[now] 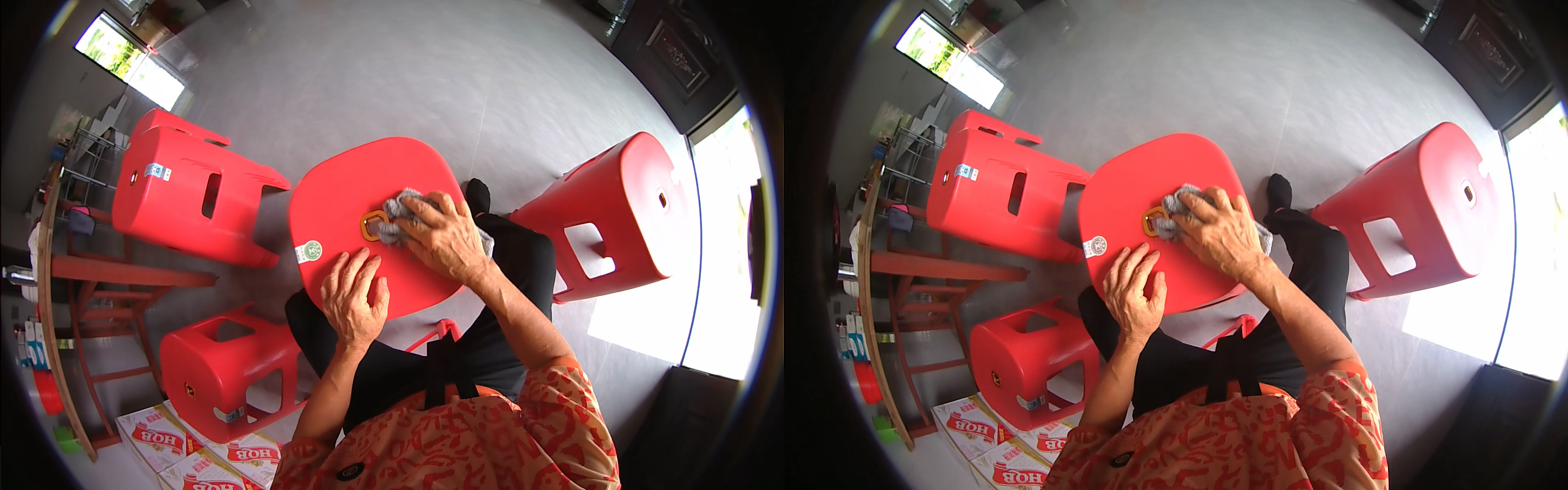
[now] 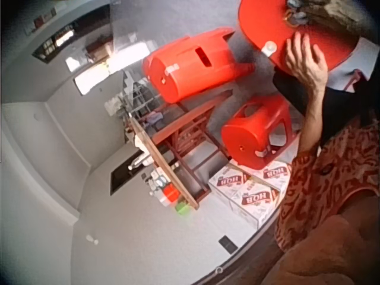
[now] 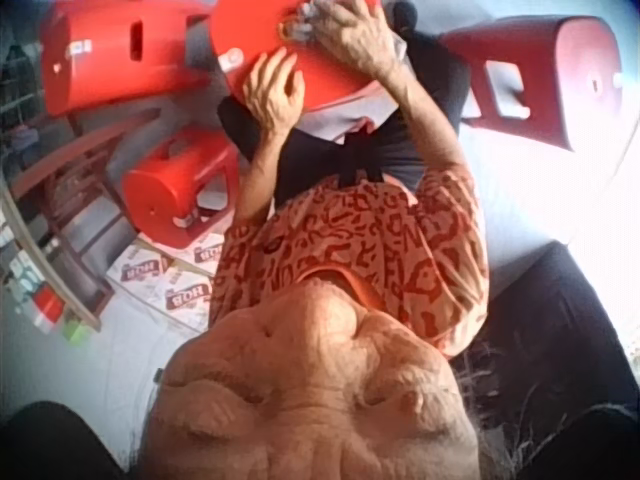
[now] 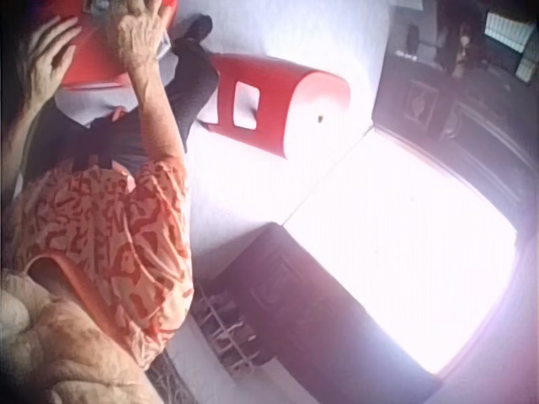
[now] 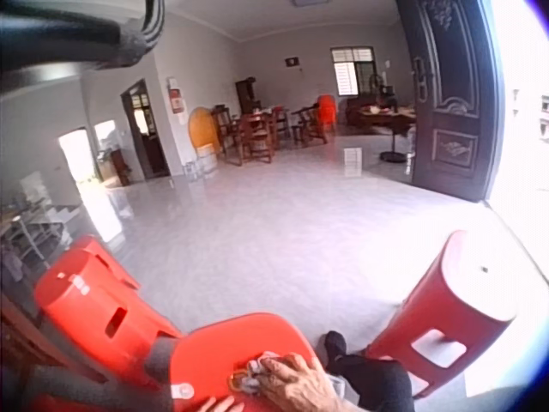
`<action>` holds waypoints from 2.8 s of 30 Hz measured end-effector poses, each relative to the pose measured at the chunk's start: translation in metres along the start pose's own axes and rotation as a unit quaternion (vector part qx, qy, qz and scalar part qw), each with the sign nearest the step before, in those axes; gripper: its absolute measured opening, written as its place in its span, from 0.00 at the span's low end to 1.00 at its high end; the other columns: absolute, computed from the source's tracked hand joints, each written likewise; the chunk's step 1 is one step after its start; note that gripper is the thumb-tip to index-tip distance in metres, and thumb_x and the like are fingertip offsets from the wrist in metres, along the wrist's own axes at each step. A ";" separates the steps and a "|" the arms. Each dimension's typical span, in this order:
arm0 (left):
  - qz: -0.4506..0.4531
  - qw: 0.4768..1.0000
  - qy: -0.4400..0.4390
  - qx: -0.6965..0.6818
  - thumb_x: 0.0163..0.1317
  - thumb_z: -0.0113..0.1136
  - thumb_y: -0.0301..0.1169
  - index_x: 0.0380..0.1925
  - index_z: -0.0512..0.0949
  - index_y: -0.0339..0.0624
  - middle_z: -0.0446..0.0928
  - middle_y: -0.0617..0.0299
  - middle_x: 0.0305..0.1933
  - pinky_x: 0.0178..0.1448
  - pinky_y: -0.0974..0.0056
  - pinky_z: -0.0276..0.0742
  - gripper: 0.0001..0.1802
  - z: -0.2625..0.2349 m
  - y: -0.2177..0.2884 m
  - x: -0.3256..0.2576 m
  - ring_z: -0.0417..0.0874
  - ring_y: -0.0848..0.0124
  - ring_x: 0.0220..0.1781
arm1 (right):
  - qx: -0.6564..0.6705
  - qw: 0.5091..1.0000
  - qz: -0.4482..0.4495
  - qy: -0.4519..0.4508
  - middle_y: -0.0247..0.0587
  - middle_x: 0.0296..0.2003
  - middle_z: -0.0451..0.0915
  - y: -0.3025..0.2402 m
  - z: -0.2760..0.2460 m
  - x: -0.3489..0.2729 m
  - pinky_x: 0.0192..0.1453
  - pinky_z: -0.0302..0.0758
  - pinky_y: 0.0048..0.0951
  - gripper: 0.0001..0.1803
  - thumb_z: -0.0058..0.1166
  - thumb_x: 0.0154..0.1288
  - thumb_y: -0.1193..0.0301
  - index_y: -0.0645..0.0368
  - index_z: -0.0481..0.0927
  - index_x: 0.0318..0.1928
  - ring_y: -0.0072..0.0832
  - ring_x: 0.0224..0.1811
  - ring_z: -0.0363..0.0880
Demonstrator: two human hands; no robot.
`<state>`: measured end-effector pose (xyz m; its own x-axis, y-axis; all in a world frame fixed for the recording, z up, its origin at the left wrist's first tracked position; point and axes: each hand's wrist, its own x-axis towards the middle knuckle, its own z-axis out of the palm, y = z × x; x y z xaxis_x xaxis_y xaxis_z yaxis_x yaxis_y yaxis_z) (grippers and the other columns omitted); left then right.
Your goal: The person sits on the floor and wipes a red plastic stool with a cloth. They clean the top surface, sides, and legs of the stool, rotating it to access different areas.
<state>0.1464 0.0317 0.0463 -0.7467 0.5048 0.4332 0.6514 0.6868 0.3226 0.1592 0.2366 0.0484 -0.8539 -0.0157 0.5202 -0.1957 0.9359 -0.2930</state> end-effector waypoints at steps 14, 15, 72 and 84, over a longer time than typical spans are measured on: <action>-0.124 0.982 0.108 -0.093 0.52 0.67 0.32 0.59 0.71 0.41 0.62 0.45 0.66 0.69 0.50 0.58 0.32 -0.007 -0.020 0.007 0.61 0.47 0.67 | 0.144 0.919 0.361 -0.067 0.54 0.52 0.75 0.101 0.041 0.042 0.52 0.75 0.48 0.21 0.51 0.65 0.57 0.48 0.77 0.56 0.53 0.46 0.79; -0.151 0.978 0.129 -0.057 0.53 0.67 0.33 0.62 0.67 0.40 0.60 0.43 0.66 0.70 0.49 0.57 0.35 -0.007 -0.039 0.009 0.60 0.47 0.68 | 0.158 0.916 0.353 -0.103 0.56 0.51 0.76 0.087 0.027 0.055 0.51 0.76 0.49 0.20 0.49 0.66 0.58 0.50 0.76 0.55 0.53 0.46 0.79; -0.374 0.782 -0.037 -0.497 0.57 0.56 0.53 0.65 0.67 0.43 0.63 0.53 0.68 0.69 0.54 0.63 0.39 -0.077 -0.048 -0.025 0.68 0.60 0.66 | 0.587 0.805 0.055 -0.066 0.54 0.53 0.76 0.045 -0.066 -0.026 0.64 0.64 0.48 0.17 0.62 0.55 0.65 0.65 0.84 0.42 0.49 0.61 0.71; -0.149 0.947 -0.095 -0.267 0.36 0.79 0.45 0.60 0.73 0.45 0.64 0.53 0.67 0.69 0.49 0.63 0.47 -0.070 -0.042 -0.009 0.64 0.55 0.68 | 0.488 0.844 0.140 -0.174 0.48 0.56 0.77 0.116 0.016 0.013 0.66 0.64 0.40 0.17 0.54 0.67 0.60 0.58 0.83 0.48 0.41 0.63 0.69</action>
<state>0.1353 -0.0386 0.0878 -0.8859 0.4502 0.1119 0.3446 0.4771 0.8085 0.1178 0.3390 0.0083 -0.9893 -0.1031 0.1028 -0.1208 0.1868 -0.9749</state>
